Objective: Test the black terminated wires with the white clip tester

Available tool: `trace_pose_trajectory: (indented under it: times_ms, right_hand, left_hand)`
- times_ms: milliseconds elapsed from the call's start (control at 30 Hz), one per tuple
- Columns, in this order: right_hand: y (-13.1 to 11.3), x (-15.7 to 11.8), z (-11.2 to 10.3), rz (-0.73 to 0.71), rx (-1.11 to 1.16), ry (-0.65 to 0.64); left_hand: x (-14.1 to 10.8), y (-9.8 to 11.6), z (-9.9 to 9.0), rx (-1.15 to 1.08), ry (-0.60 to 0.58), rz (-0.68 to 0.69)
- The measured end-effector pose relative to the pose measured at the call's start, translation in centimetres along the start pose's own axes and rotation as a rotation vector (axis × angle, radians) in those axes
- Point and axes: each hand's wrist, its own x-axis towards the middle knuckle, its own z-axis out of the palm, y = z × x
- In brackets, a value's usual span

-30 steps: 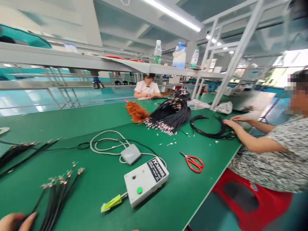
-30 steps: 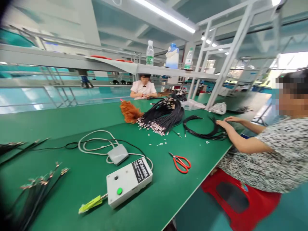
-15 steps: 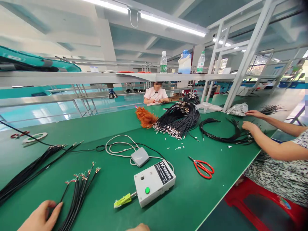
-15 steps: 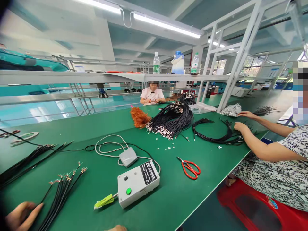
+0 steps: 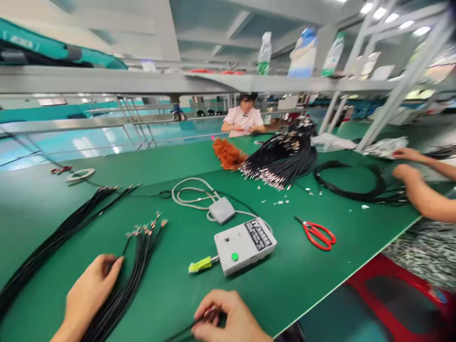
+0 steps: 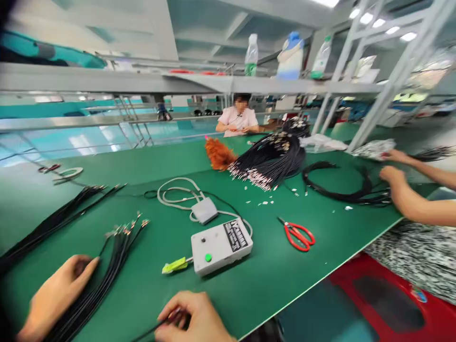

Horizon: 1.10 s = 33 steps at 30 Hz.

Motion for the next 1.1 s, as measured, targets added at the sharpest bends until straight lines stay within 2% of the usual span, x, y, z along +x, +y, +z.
trace_pose_trajectory:
  times_ms: [100,200,300,367,433,467,533,600,667,733,800,833,900,967,1033,1100]
  right_hand:
    - [-1.1,-1.7,-1.1,-0.055,0.019,0.008]
    - [-1.4,-2.4,-2.4,-0.039,-0.055,0.006]
    - [-1.5,-2.4,-3.0,-0.016,-0.093,-0.034]
    - [-1.5,-2.2,-3.0,-0.033,-0.140,-0.040]
    - [-1.6,-1.8,-2.9,-0.051,-0.175,-0.032]
    - [-1.6,-1.7,-2.9,-0.050,-0.175,-0.027]
    - [-1.6,-1.8,-3.0,-0.036,-0.163,0.000]
    - [-1.8,-2.5,-3.2,-0.032,-0.204,0.037]
    - [-2.3,-3.6,-3.4,-0.048,-0.319,0.006]
    - [-3.0,-4.7,-3.6,-0.030,-0.417,-0.159]
    - [-3.6,-5.1,-3.7,0.060,-0.380,-0.282]
    - [-3.9,-5.0,-3.8,0.112,-0.315,-0.269]
    - [-4.2,-4.2,-3.7,0.177,-0.153,-0.116]
    - [-4.3,-3.1,-3.5,0.182,-0.015,0.028]
    - [-4.3,-2.1,-3.1,0.181,0.088,0.064]
    - [-4.2,-1.5,-2.7,0.177,0.183,0.045]
  left_hand:
    - [-0.6,1.0,-0.7,0.071,-0.017,0.020]
    - [-1.4,2.1,-0.9,0.080,-0.054,0.127]
    - [-4.3,4.8,-0.6,0.009,-0.110,0.287]
    - [-7.5,7.0,0.1,-0.086,-0.234,0.415]
    - [-10.7,8.8,1.1,-0.259,-0.507,0.566]
    - [-12.0,9.4,1.6,-0.339,-0.594,0.570]
    - [-13.7,10.0,2.6,-0.467,-0.678,0.476]
    - [-14.0,10.0,3.2,-0.560,-0.674,0.354]
    - [-13.7,9.7,3.3,-0.644,-0.651,0.280]
    - [-13.2,9.5,3.2,-0.708,-0.628,0.237]
    - [-12.9,9.5,2.9,-0.748,-0.624,0.215]
    - [-12.8,9.6,2.8,-0.759,-0.626,0.215]
    - [-12.8,9.7,2.6,-0.764,-0.625,0.222]
    - [-13.0,9.8,2.5,-0.753,-0.606,0.225]
    - [-13.2,9.8,2.4,-0.738,-0.575,0.223]
    - [-13.4,9.8,2.4,-0.737,-0.546,0.224]
